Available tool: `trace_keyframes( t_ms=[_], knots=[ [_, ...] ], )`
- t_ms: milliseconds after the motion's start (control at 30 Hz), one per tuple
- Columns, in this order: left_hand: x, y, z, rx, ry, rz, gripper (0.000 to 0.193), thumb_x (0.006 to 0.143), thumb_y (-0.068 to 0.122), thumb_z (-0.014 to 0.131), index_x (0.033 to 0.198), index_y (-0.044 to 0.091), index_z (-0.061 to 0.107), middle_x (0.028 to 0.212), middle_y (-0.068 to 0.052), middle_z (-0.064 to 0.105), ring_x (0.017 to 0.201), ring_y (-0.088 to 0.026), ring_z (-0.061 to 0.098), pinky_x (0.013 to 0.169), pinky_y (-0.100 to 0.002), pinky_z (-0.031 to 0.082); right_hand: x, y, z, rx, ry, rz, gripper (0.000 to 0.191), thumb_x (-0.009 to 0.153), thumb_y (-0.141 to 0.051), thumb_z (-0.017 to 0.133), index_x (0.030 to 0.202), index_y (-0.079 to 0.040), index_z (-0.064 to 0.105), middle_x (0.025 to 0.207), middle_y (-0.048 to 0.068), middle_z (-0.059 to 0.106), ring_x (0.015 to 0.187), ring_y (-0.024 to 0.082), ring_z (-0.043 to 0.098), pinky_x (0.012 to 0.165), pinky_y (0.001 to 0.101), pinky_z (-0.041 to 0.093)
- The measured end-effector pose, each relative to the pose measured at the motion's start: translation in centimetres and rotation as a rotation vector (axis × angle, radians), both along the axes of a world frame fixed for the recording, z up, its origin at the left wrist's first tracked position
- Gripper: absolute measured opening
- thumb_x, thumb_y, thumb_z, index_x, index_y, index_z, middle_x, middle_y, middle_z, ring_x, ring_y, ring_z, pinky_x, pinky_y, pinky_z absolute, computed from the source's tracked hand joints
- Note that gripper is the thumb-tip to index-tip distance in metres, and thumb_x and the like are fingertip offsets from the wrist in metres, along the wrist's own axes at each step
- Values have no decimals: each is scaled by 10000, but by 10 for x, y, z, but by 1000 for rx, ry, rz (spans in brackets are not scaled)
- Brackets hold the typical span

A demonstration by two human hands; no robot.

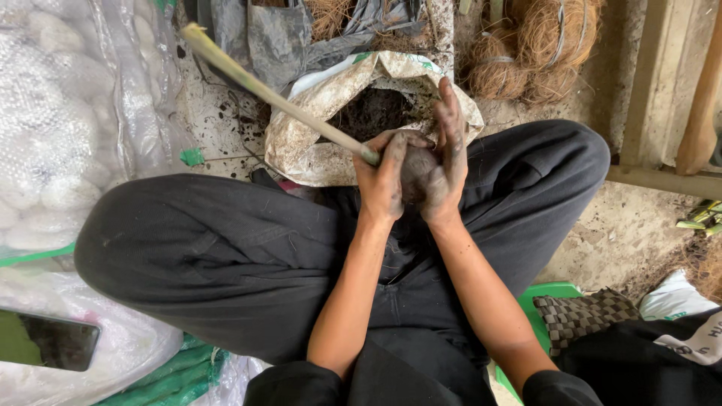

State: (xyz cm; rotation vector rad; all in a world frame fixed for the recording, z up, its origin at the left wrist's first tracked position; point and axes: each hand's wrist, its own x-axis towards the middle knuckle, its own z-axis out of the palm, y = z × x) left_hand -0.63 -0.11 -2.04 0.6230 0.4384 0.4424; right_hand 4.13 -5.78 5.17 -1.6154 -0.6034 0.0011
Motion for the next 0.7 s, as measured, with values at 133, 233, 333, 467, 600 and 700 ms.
trace_keyframes(
  t_ms=[133, 233, 333, 467, 600, 700],
  knots=[
    [3, 9, 10, 509, -107, 40, 190, 1098, 188, 636, 1186, 29, 693, 1183, -143, 649, 1104, -211, 660, 992, -362, 596, 2, -4, -8, 608, 619, 390, 759, 998, -627, 491, 1616, -196, 402, 1720, 77, 326, 1612, 319, 354, 1327, 457, 326],
    [5, 16, 22, 935, -3, 195, 379, 1095, 309, 556, 1434, 138, 569, 1512, -115, 443, 1410, -210, 489, 1206, -434, 470, 0, -18, -22, 482, 857, 362, 766, 940, -659, 609, 1354, -15, 590, 1500, 202, 526, 1386, 321, 535, 1188, 446, 446],
    [1, 23, 30, 1053, 114, 262, 496, 1096, 410, 479, 1545, 198, 473, 1602, -105, 390, 1478, -229, 398, 1290, -498, 314, -1, -26, -39, 317, 748, 269, 485, 978, -317, 753, 1202, 104, 661, 1184, 248, 663, 1065, 316, 627, 1006, 423, 517],
    [-4, 22, 31, 971, 173, 201, 577, 1102, 490, 513, 1562, 157, 410, 1609, -137, 374, 1552, -281, 319, 1331, -544, 244, 2, -33, -46, 112, 387, 191, 482, 958, -394, 692, 1143, 50, 700, 1123, 182, 717, 1041, 283, 660, 977, 370, 534],
    [0, 7, 19, 140, 127, 5, 542, 939, 373, 625, 1372, 50, 576, 1431, -207, 530, 1347, -297, 509, 1137, -521, 419, -1, -23, -34, -45, -117, 51, 568, 1025, -517, 512, 1305, -48, 665, 1391, 175, 638, 1365, 285, 563, 1188, 433, 440],
    [0, -1, 10, -40, -2, 118, 267, 1102, 208, 697, 1070, -57, 700, 1045, -198, 724, 1009, -288, 699, 965, -458, 574, -9, -10, -19, 49, 23, 61, 684, 1021, -635, 526, 1450, -104, 564, 1629, 167, 422, 1505, 331, 422, 1142, 481, 486]
  ],
)
